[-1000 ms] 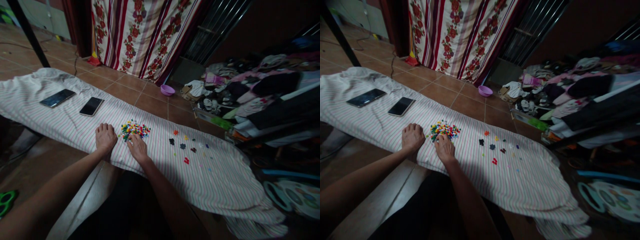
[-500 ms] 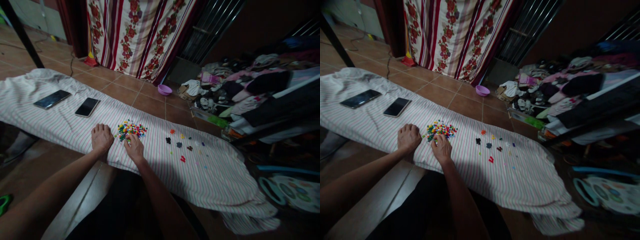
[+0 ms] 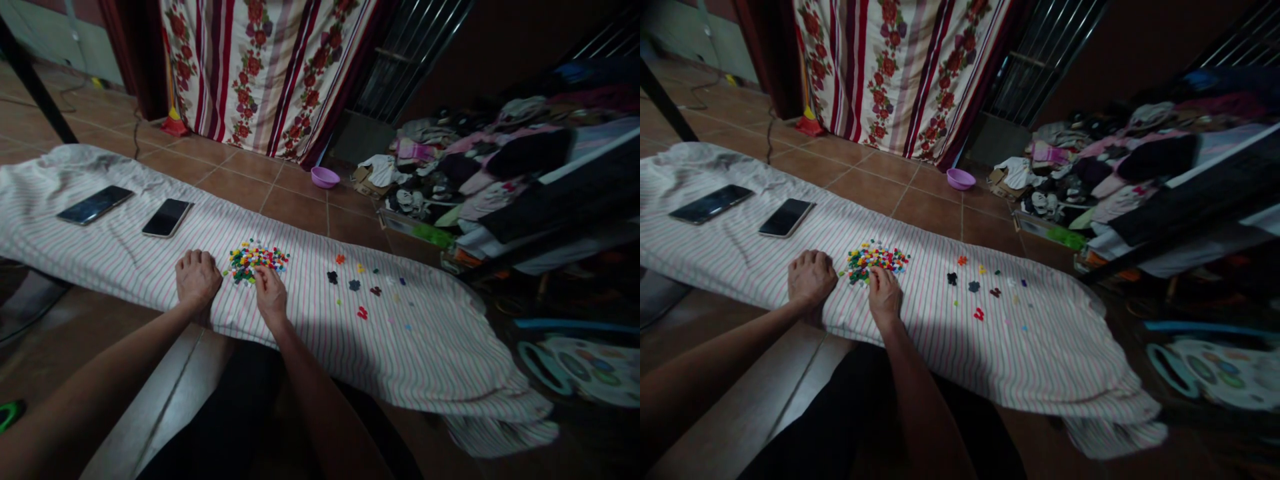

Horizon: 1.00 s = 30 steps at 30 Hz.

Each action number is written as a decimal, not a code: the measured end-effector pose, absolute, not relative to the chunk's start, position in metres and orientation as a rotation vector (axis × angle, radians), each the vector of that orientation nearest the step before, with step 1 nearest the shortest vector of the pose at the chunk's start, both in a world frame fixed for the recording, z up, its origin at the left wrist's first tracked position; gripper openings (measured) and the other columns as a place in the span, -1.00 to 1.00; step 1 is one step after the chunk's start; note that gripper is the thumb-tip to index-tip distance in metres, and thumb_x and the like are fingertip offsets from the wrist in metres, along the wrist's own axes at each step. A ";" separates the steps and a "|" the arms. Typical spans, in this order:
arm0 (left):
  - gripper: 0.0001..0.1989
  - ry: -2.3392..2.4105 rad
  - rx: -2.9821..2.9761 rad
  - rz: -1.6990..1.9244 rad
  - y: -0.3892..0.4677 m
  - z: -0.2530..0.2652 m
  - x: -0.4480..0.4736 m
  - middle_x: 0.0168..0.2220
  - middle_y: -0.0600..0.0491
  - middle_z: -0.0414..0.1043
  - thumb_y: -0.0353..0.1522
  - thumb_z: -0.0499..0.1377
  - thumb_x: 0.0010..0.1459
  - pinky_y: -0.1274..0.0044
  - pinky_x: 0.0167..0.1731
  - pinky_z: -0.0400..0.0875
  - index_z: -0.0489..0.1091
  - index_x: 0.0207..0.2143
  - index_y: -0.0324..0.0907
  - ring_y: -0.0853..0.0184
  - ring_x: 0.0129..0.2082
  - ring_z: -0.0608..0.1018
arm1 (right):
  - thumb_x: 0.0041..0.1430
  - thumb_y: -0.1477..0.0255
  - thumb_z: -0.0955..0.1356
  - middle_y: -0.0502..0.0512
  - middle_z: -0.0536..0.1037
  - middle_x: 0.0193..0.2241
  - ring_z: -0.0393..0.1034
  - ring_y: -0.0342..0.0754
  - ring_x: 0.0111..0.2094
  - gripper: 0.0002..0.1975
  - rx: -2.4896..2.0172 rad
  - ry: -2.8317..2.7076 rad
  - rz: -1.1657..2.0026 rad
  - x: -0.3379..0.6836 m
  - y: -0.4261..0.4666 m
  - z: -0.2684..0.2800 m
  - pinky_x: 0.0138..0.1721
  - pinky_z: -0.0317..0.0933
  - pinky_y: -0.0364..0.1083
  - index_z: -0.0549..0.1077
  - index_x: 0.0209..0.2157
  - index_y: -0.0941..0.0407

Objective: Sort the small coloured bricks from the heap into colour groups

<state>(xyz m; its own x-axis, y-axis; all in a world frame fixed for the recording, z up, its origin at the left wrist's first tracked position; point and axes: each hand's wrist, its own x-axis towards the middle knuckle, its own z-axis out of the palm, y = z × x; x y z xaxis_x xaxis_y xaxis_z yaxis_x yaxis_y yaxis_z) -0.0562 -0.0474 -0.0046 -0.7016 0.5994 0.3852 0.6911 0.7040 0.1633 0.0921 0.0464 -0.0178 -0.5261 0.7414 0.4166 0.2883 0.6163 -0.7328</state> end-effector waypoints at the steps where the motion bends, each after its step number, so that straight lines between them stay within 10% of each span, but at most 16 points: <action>1: -0.68 -2.610 -1.020 -0.421 -0.048 -0.005 -0.056 -0.13 -0.19 0.43 -0.34 -0.08 0.19 0.30 -0.06 0.18 0.39 -0.17 -0.27 0.07 -0.03 0.38 | 0.30 0.39 0.23 0.08 0.56 -0.23 0.47 -0.04 -0.19 -0.79 -0.809 -2.077 0.786 0.092 0.047 -0.017 -0.12 0.31 -0.08 0.49 -0.17 0.06; 20: -0.56 -2.633 -0.999 -0.224 -0.053 0.007 -0.046 -0.12 -0.19 0.41 -0.25 -0.20 0.24 0.35 -0.15 0.20 0.38 -0.14 -0.27 0.09 -0.08 0.40 | 0.20 0.36 0.26 -0.04 0.57 -0.37 0.46 -0.16 -0.49 -0.80 -1.086 -1.879 1.114 0.182 0.063 -0.026 -0.47 0.39 -0.18 0.49 -0.21 0.05; 30: -0.57 -2.619 -0.978 -0.232 -0.052 -0.003 -0.052 -0.14 -0.18 0.43 -0.22 -0.22 0.24 0.36 -0.18 0.22 0.38 -0.20 -0.19 0.08 -0.11 0.42 | 0.05 0.31 0.32 0.08 0.59 -0.35 0.48 -0.06 -0.38 -0.73 -1.178 -1.654 0.814 0.302 0.123 -0.002 -0.31 0.41 -0.07 0.50 -0.23 0.11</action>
<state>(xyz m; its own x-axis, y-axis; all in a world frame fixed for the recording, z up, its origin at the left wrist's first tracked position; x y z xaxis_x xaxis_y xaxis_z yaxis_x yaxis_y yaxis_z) -0.0516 -0.0516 -0.0031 -0.7078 0.6055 0.3640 0.6601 0.7504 0.0354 0.3023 0.1228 -0.0023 -0.1210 0.9461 0.3004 0.3396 0.3238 -0.8831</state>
